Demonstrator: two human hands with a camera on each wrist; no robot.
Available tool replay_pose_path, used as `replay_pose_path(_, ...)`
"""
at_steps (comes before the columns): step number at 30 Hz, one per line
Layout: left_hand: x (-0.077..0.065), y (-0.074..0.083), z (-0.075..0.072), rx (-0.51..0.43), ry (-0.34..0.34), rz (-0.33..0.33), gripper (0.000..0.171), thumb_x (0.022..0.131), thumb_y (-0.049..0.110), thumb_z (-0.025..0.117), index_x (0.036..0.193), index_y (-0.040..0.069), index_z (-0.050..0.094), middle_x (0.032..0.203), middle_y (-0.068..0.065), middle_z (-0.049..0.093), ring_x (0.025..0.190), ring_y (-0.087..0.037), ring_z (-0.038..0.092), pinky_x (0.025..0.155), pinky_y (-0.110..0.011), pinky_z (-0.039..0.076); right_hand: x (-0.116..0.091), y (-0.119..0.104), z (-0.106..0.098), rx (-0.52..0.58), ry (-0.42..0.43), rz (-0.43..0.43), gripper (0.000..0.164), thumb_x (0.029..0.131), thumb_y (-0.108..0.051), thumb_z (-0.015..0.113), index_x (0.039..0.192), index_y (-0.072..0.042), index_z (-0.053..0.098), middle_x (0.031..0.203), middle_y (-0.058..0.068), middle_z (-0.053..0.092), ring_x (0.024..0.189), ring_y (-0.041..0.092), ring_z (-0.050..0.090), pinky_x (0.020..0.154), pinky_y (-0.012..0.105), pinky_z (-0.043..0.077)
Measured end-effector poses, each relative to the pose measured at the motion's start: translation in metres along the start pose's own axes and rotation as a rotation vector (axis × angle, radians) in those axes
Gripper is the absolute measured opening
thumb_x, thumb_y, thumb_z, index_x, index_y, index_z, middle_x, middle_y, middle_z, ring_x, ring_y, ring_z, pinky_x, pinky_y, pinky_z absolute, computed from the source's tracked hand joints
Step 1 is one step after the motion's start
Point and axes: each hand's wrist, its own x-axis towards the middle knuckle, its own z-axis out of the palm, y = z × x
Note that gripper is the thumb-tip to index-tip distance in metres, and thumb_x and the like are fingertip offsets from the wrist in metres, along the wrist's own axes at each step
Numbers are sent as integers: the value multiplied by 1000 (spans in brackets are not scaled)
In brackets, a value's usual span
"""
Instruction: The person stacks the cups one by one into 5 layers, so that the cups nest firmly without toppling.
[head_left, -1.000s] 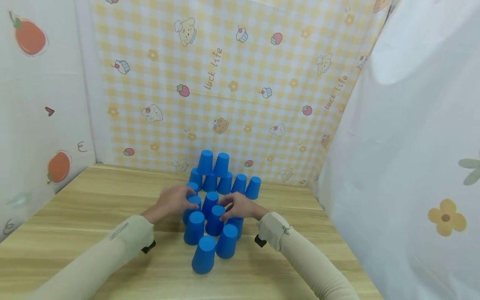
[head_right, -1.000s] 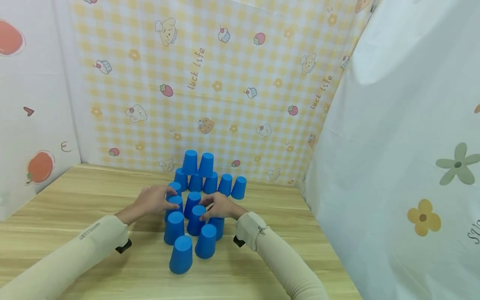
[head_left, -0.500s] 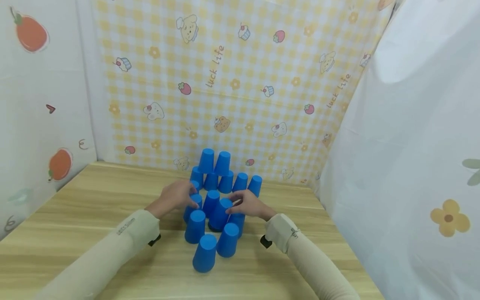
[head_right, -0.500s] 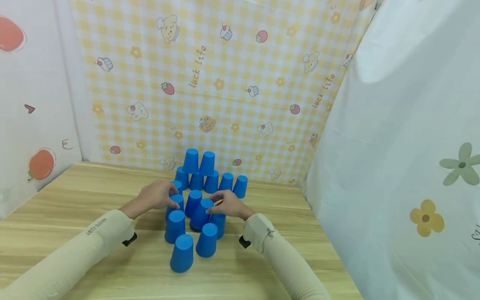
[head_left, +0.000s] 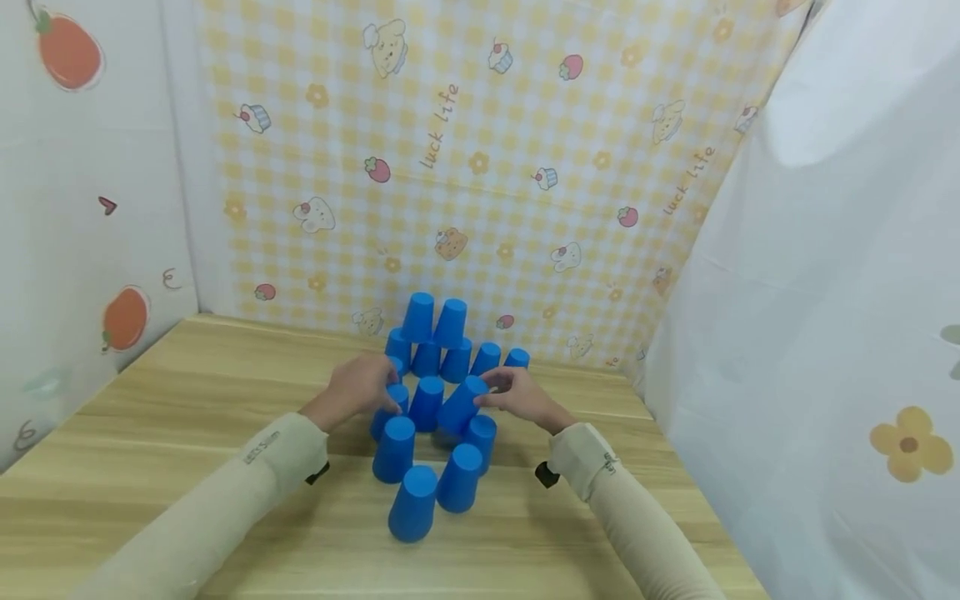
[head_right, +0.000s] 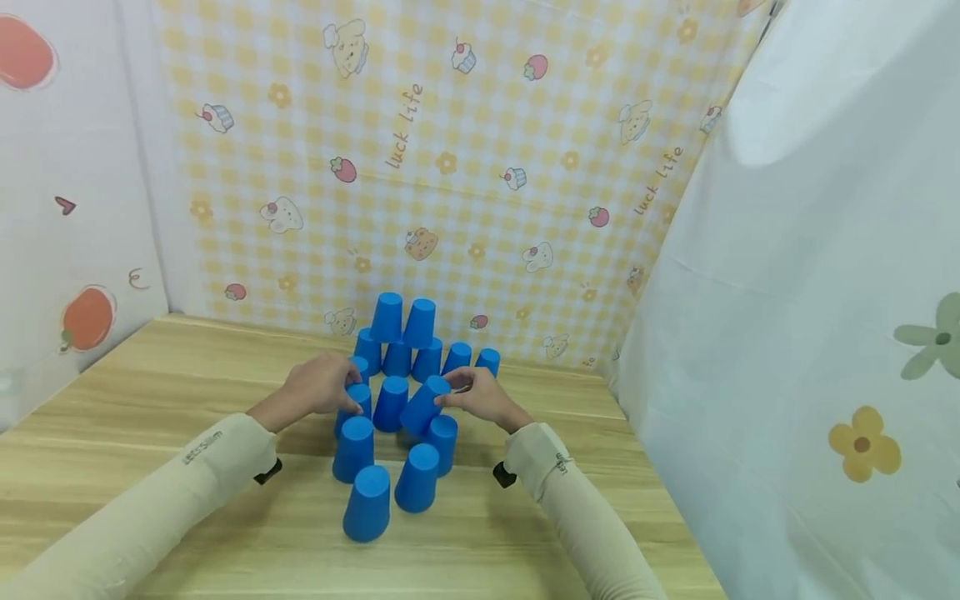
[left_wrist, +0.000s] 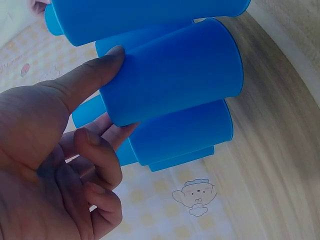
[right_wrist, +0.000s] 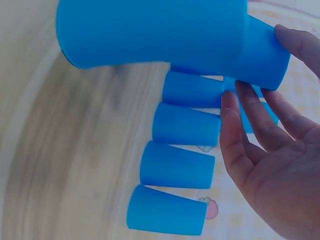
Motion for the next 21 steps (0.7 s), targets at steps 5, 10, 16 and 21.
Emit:
replay_pose_path(5, -1, 3, 1, 2, 12, 15, 30, 75, 29, 88, 86, 11, 68, 76, -3, 61, 68, -20, 56, 58, -30, 46, 1, 0, -9, 1, 48, 37, 47, 87, -35, 77, 123, -8, 64, 120, 8, 66, 104, 24, 65, 81, 41, 56)
replay_pose_path(10, -1, 2, 4, 0, 28, 10, 30, 74, 29, 89, 84, 12, 67, 74, -2, 59, 68, -20, 56, 57, -29, 45, 3, 1, -18, 1, 103, 48, 47, 88, -34, 75, 125, -8, 63, 123, 11, 64, 108, 27, 64, 85, 45, 56)
replay_pose_path(16, -1, 0, 7, 16, 38, 8, 36, 73, 31, 90, 92, 10, 68, 79, -2, 61, 71, -20, 57, 59, -31, 49, 7, 5, -28, 0, 214, 46, 49, 87, -32, 77, 125, -5, 64, 121, 15, 66, 107, 31, 65, 86, 49, 56)
replay_pose_path(21, -2, -1, 7, 17, 49, -3, 39, 72, 32, 90, 96, 9, 69, 83, -3, 64, 73, -19, 59, 63, -34, 52, 14, 6, -35, -5, 310, 40, 46, 86, -30, 77, 123, -5, 65, 120, 14, 66, 112, 31, 62, 88, 46, 54)
